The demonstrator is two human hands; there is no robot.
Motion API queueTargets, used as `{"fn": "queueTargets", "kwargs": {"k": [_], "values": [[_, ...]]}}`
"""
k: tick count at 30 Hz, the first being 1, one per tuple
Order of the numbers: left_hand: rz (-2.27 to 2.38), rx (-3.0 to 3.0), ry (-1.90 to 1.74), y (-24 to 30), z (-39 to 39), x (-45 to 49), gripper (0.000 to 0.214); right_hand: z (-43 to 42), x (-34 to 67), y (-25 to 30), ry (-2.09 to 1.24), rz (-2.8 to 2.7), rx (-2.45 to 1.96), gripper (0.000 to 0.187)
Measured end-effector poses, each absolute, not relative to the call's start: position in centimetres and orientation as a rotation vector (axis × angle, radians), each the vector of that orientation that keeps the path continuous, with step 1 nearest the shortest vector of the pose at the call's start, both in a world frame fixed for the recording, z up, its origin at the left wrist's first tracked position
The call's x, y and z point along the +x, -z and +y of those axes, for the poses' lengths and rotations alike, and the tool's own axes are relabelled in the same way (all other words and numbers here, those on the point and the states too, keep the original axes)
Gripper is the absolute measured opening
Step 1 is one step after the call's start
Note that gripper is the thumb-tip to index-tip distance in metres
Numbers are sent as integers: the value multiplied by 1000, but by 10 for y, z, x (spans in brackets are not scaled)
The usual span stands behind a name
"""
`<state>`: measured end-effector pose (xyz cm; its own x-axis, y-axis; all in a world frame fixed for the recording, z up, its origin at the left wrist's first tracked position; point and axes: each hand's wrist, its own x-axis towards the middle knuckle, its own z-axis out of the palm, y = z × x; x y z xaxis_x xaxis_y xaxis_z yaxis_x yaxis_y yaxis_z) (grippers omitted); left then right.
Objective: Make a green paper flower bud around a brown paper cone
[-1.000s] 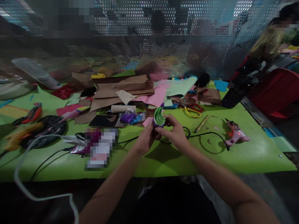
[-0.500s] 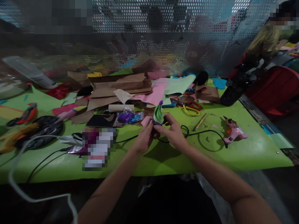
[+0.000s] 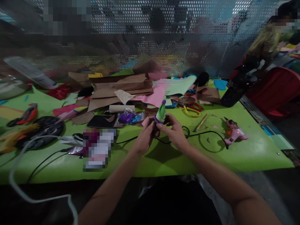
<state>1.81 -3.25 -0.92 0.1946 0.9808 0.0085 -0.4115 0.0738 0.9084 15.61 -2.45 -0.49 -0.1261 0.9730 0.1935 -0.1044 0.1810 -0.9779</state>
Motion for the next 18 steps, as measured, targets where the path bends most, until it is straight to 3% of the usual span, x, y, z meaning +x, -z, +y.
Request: {"fn": "queueTargets", "kwargs": {"k": [18], "values": [[910, 992, -1214, 8, -26, 14, 45, -22, 159, -2, -1296, -1146, -849, 31]]}}
